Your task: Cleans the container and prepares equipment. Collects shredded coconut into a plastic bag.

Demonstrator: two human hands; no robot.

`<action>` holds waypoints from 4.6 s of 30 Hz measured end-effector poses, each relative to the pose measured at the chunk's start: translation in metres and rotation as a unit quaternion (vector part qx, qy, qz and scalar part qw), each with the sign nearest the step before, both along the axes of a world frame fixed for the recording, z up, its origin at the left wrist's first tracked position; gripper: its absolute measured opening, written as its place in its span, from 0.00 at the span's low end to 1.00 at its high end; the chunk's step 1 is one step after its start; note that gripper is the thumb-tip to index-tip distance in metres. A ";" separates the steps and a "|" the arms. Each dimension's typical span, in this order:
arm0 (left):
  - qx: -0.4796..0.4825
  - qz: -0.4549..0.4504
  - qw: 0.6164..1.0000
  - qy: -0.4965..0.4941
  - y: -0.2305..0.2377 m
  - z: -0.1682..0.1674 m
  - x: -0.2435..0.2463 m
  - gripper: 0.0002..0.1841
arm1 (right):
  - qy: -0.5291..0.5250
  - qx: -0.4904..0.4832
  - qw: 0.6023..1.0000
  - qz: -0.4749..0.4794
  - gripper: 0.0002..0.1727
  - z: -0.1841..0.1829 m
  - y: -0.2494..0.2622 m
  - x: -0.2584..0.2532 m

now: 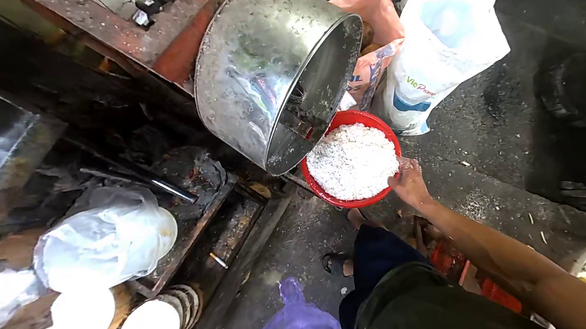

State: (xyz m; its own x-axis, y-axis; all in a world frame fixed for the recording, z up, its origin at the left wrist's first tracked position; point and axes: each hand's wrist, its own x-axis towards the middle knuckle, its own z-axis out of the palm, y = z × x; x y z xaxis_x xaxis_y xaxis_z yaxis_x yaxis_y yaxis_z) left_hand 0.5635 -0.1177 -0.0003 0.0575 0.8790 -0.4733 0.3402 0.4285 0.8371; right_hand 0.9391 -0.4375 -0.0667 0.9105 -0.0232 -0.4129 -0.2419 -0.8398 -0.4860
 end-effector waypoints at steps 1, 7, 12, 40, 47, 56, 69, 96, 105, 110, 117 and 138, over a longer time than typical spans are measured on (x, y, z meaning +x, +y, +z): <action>-0.015 -0.006 1.000 0.007 0.001 -0.001 0.006 0.16 | 0.005 -0.036 0.998 0.050 0.46 0.005 0.010 0.005; -0.017 -0.066 0.996 0.059 -0.004 0.006 0.042 0.09 | 0.119 -0.124 0.978 0.117 0.76 -0.050 0.063 0.045; -0.051 -0.044 0.997 -0.035 -0.017 0.009 0.072 0.10 | 0.137 -0.153 0.966 0.159 0.71 -0.073 0.079 0.069; -0.093 -0.201 0.970 0.098 -0.087 -0.032 0.398 0.16 | 0.401 0.237 0.841 0.276 0.48 0.060 0.065 0.181; -0.056 -0.292 0.955 0.024 -0.088 -0.005 0.405 0.06 | 0.508 0.241 0.764 0.315 0.44 0.033 0.112 0.163; -0.022 -0.348 0.935 0.065 -0.089 0.000 0.347 0.21 | 0.454 0.218 0.856 0.118 0.26 0.022 0.159 0.085; -0.224 -0.005 0.967 -0.122 -0.030 0.018 0.211 0.24 | 0.250 0.100 0.863 0.428 0.39 0.045 0.199 -0.054; -0.229 0.143 0.958 -0.101 -0.058 0.013 0.240 0.32 | 0.245 -0.195 0.853 0.417 0.53 -0.083 0.063 0.081; -0.223 0.086 0.965 -0.109 -0.070 0.054 0.258 0.34 | 0.397 -0.089 0.802 0.437 0.45 -0.088 0.058 0.145; -0.216 0.066 0.969 -0.101 -0.075 0.064 0.263 0.33 | 0.475 -0.016 0.819 0.320 0.34 -0.067 0.054 0.191; -0.222 0.011 0.970 -0.099 -0.072 0.057 0.285 0.31 | 0.510 0.169 0.816 0.214 0.22 -0.020 0.069 0.218; -0.158 0.022 0.977 -0.144 -0.040 0.034 0.195 0.25 | 0.372 0.122 0.865 0.313 0.29 0.029 0.226 -0.056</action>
State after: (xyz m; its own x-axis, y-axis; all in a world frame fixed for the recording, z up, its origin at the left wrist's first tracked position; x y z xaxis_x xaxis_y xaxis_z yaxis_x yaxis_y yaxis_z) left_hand 0.7580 -0.1579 0.0338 0.1930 0.6959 -0.6917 0.0853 0.6904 0.7184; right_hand 0.8832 -0.2113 -0.0376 0.1931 0.5485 -0.8135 -0.0989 -0.8140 -0.5723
